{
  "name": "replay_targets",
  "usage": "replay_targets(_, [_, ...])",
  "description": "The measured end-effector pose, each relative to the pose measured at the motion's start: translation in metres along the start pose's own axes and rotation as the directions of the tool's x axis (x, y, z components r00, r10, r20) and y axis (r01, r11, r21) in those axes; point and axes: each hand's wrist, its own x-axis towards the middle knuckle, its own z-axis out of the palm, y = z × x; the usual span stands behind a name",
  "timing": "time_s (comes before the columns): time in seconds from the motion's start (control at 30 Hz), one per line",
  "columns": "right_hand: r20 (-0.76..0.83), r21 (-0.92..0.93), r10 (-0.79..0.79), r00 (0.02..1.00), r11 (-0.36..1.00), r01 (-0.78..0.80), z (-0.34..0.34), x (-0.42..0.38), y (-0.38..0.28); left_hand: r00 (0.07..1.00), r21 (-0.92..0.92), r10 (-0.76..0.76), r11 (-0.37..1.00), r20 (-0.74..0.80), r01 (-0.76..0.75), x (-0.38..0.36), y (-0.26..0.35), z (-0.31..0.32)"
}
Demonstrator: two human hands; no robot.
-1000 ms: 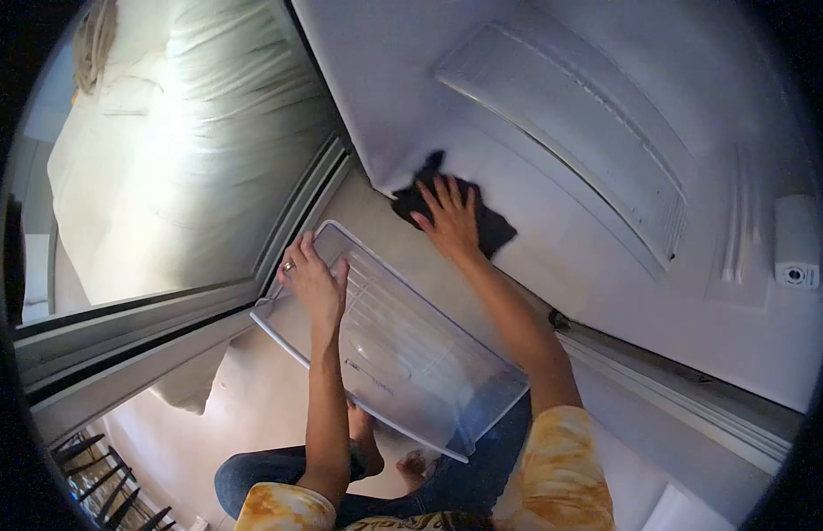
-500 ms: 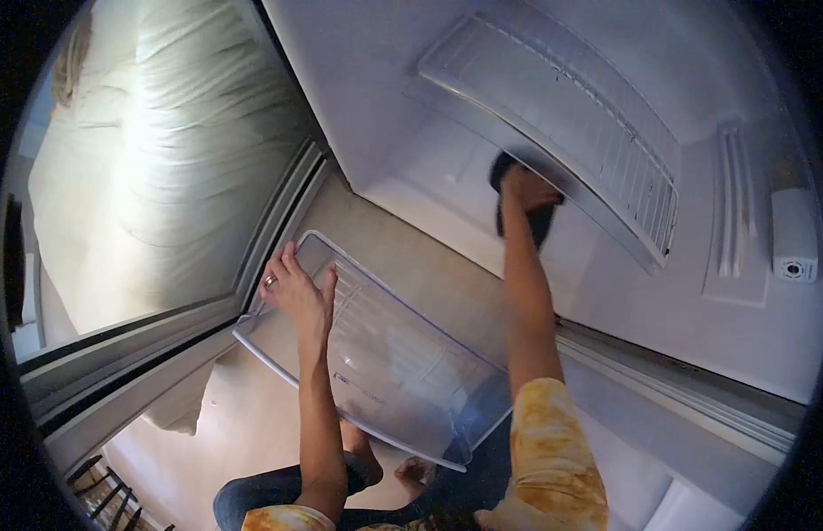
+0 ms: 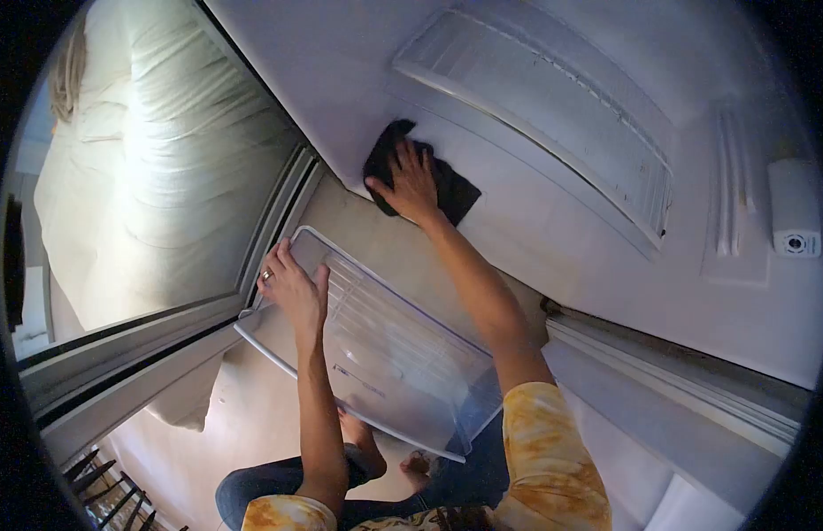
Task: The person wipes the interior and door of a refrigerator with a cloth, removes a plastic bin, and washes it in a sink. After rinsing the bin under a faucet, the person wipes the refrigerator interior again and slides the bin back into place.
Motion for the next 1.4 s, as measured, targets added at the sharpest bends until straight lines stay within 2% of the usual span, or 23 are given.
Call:
replay_targets(0.03, [0.045,0.021,-0.062,0.997,0.998,0.061,-0.005,-0.007,-0.002,1.000,0.000,0.004,1.000,-0.002,-0.004,-0.001,-0.001,0.001])
replay_targets(0.07, [0.097,0.065,-0.060,0.993,0.996,0.054,-0.006,-0.010,-0.002,1.000,0.000,0.014,1.000,-0.006,-0.014,0.000,-0.002,0.002])
replay_targets(0.17, [0.117,0.111,-0.115,0.986,0.989,0.102,-0.007,-0.023,-0.003,1.000,0.014,0.013,1.000,-0.011,-0.013,-0.001,-0.003,0.004])
replay_targets(0.2, [-0.004,0.117,-0.134,0.991,0.984,0.133,-0.006,-0.026,-0.007,1.000,0.003,0.015,1.000,-0.014,-0.015,-0.002,-0.003,0.004])
replay_targets(0.3, [-0.003,0.156,-0.124,0.992,0.980,0.123,-0.004,-0.024,-0.014,0.999,-0.019,0.014,1.000,-0.051,-0.015,-0.002,-0.004,0.003])
replay_targets(0.4, [-0.123,0.410,-0.115,0.986,0.899,0.156,0.001,-0.020,-0.012,0.995,-0.036,-0.039,0.999,-0.089,0.036,-0.008,-0.005,0.003])
replay_targets(0.47, [0.023,0.690,0.162,0.987,0.712,-0.132,0.001,-0.025,-0.014,0.989,-0.045,-0.100,0.994,-0.106,0.096,-0.014,-0.014,0.004])
replay_targets(0.53, [0.280,0.829,0.359,0.890,0.378,-0.413,-0.015,-0.042,-0.012,0.968,-0.056,-0.160,0.987,-0.194,0.152,-0.020,-0.034,0.012])
replay_targets(0.6, [0.342,0.770,0.463,0.818,0.361,-0.526,-0.040,-0.088,-0.016,0.940,-0.029,-0.256,0.966,-0.226,0.257,-0.030,-0.050,0.005])
replay_targets(0.63, [0.211,0.685,0.488,0.847,0.544,-0.484,-0.049,-0.112,-0.017,0.931,-0.036,-0.263,0.964,-0.252,0.262,-0.034,-0.055,0.002])
replay_targets(0.67, [0.091,0.445,0.327,0.941,0.832,-0.332,-0.051,-0.140,-0.017,0.923,-0.041,-0.264,0.964,-0.279,0.263,-0.038,-0.061,-0.002])
replay_targets(0.7, [0.029,0.134,0.116,0.993,0.984,-0.119,-0.050,-0.163,-0.014,0.914,-0.048,-0.265,0.963,-0.307,0.263,-0.040,-0.064,-0.005])
replay_targets(0.77, [0.197,0.042,0.070,0.978,0.996,-0.080,0.001,-0.187,0.021,0.911,-0.091,-0.260,0.966,-0.321,0.244,-0.033,-0.051,-0.002])
replay_targets(0.8, [0.305,0.004,0.057,0.951,0.998,-0.061,0.010,-0.190,0.014,0.914,-0.096,-0.262,0.965,-0.309,0.244,-0.036,-0.050,-0.006])
replay_targets(0.83, [0.295,-0.106,0.022,0.955,0.994,0.009,0.017,-0.187,0.013,0.914,-0.086,-0.263,0.965,-0.308,0.249,-0.040,-0.051,-0.010])
replay_targets(0.9, [0.255,-0.016,-0.012,0.967,1.000,0.016,0.025,-0.149,-0.008,0.909,-0.077,-0.273,0.962,-0.315,0.262,-0.043,-0.057,-0.012])
replay_targets(1.03, [0.109,0.136,-0.201,0.973,0.973,0.186,0.050,-0.064,-0.043,0.895,-0.089,-0.239,0.971,-0.376,0.222,-0.040,-0.047,-0.010])
replay_targets(1.07, [0.071,0.154,-0.201,0.977,0.970,0.188,0.059,-0.047,-0.053,0.894,-0.081,-0.238,0.971,-0.380,0.224,-0.041,-0.046,-0.010])
replay_targets(1.17, [0.010,0.201,-0.071,0.997,0.977,0.068,0.079,0.000,-0.084,0.893,-0.072,-0.255,0.967,-0.372,0.246,-0.042,-0.050,-0.011])
replay_targets(1.27, [-0.051,0.360,0.195,0.979,0.918,-0.165,0.079,0.042,-0.092,0.895,-0.072,-0.254,0.967,-0.366,0.244,-0.039,-0.047,-0.007])
replay_targets(1.37, [0.029,0.405,0.199,0.979,0.893,-0.194,0.073,0.038,-0.093,0.909,-0.062,-0.250,0.968,-0.333,0.244,-0.045,-0.050,-0.009])
replay_targets(1.4, [0.018,0.341,0.051,0.999,0.939,-0.054,0.072,0.034,-0.086,0.907,-0.068,-0.242,0.970,-0.344,0.233,-0.040,-0.048,-0.009])
